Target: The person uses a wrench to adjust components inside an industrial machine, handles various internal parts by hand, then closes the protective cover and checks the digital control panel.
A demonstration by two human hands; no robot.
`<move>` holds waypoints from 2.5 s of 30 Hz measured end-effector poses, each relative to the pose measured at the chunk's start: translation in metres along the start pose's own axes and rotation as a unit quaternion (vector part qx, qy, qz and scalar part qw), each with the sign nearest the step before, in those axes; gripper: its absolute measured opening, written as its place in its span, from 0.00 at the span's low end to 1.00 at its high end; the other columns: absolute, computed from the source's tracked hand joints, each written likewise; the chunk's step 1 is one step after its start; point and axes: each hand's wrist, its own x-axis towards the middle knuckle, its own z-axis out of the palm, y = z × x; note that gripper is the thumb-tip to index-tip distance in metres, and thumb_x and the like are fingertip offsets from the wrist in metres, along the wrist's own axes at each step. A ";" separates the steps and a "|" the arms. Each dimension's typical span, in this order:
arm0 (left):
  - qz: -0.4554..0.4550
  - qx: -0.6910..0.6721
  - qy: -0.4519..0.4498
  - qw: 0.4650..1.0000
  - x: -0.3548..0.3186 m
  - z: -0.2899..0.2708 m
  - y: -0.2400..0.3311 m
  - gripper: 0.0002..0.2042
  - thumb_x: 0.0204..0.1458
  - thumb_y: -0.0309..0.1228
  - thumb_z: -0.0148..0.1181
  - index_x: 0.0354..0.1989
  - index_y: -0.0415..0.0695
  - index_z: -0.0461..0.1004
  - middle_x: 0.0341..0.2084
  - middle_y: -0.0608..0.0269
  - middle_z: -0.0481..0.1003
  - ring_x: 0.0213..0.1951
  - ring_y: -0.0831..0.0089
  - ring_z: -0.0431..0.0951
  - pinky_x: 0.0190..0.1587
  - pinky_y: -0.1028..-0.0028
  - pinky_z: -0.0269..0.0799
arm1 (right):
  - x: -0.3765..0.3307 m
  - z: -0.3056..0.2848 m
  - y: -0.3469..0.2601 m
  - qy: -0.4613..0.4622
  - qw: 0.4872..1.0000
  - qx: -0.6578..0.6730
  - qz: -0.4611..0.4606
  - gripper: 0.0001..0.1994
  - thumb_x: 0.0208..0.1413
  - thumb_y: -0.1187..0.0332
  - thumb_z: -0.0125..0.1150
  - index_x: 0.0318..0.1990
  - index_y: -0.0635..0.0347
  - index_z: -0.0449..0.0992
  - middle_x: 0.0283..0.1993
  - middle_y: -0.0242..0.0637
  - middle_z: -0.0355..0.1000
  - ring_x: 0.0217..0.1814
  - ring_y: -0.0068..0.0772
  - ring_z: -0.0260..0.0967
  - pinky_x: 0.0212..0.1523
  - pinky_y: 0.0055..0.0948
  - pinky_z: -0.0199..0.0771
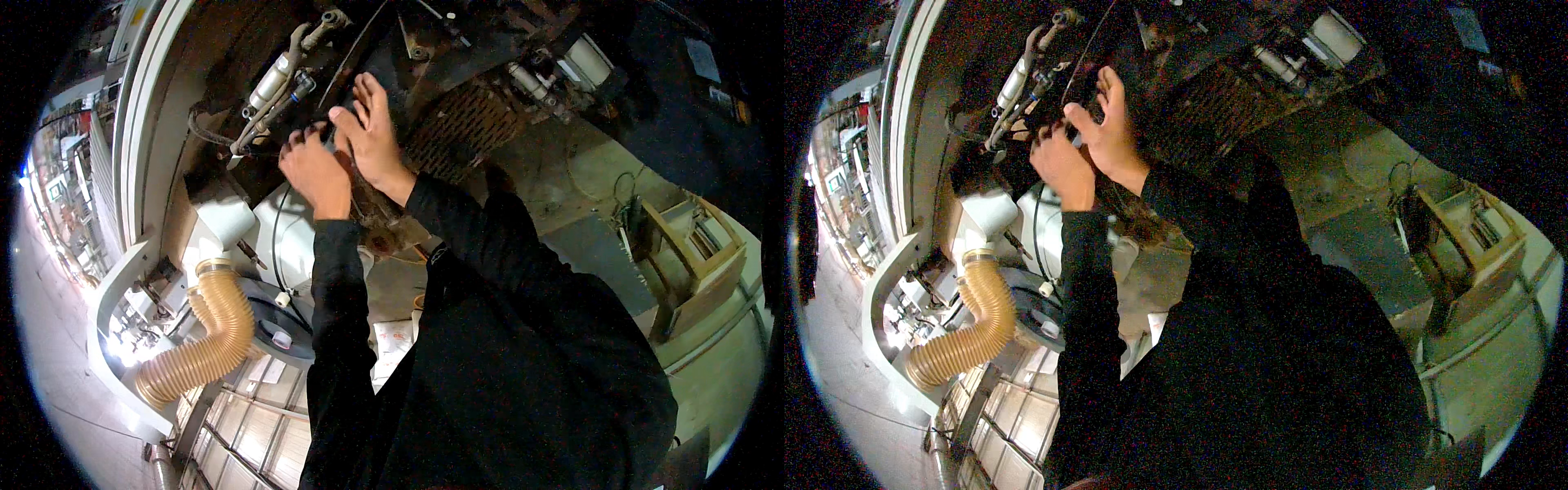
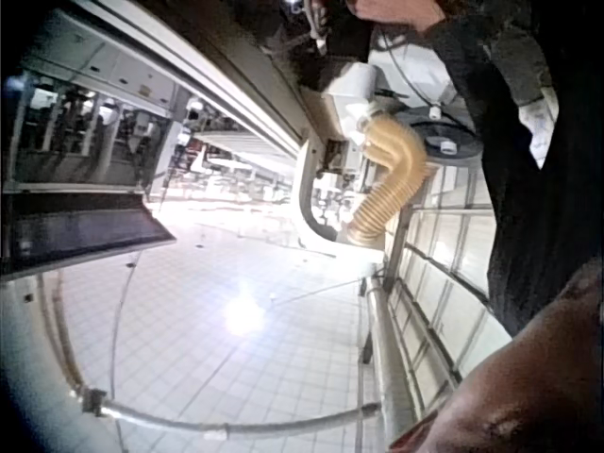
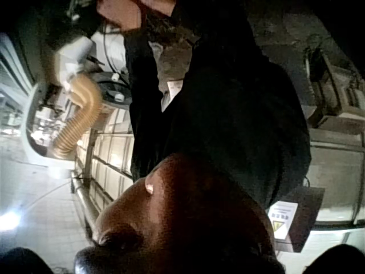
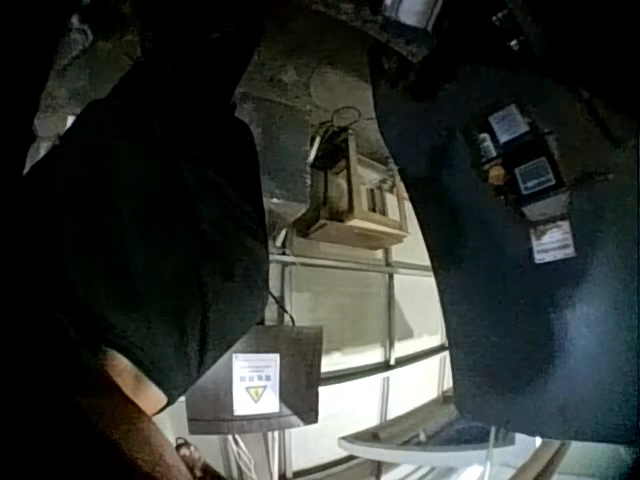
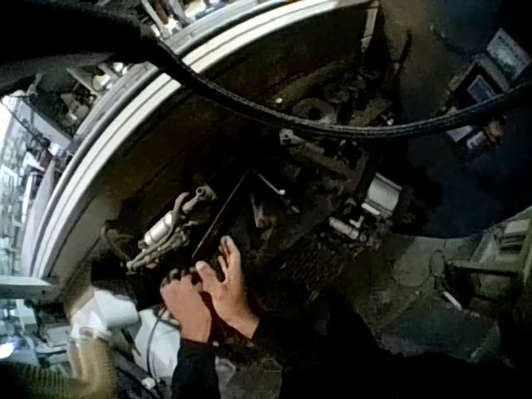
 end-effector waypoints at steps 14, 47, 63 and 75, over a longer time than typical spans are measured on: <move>-0.039 -0.058 -0.019 0.997 0.022 0.023 0.035 0.09 0.57 0.36 0.60 0.36 0.46 0.82 0.33 0.54 0.79 0.43 0.51 0.78 0.51 0.56 0.69 | 0.045 0.007 -0.021 -0.017 0.991 -0.009 -0.135 0.43 0.65 0.61 0.64 0.76 0.71 0.43 0.82 0.59 0.36 0.85 0.47 0.36 0.83 0.44 0.34; -0.119 -0.077 -0.012 0.990 0.011 0.001 0.023 0.06 0.60 0.32 0.62 0.40 0.50 0.85 0.42 0.58 0.82 0.49 0.52 0.77 0.60 0.54 0.66 | 0.039 0.000 -0.044 -0.075 0.992 -0.084 -0.063 0.51 0.63 0.49 0.63 0.80 0.68 0.37 0.82 0.51 0.40 0.83 0.47 0.41 0.81 0.43 0.36; -0.269 -0.029 -0.033 0.962 -0.014 0.010 0.011 0.23 0.61 0.48 0.64 0.44 0.36 0.86 0.53 0.43 0.81 0.61 0.43 0.75 0.70 0.44 0.60 | 0.029 -0.036 -0.054 -0.142 0.978 -0.121 0.093 0.56 0.54 0.55 0.69 0.79 0.71 0.37 0.84 0.56 0.34 0.86 0.49 0.36 0.82 0.44 0.36; -0.138 -0.004 -0.075 0.988 -0.086 0.050 -0.024 0.13 0.60 0.34 0.65 0.50 0.43 0.82 0.51 0.49 0.80 0.60 0.45 0.74 0.67 0.42 0.61 | 0.037 -0.046 -0.057 -0.145 0.976 -0.139 0.084 0.56 0.54 0.54 0.69 0.79 0.71 0.38 0.84 0.59 0.33 0.87 0.52 0.35 0.82 0.44 0.34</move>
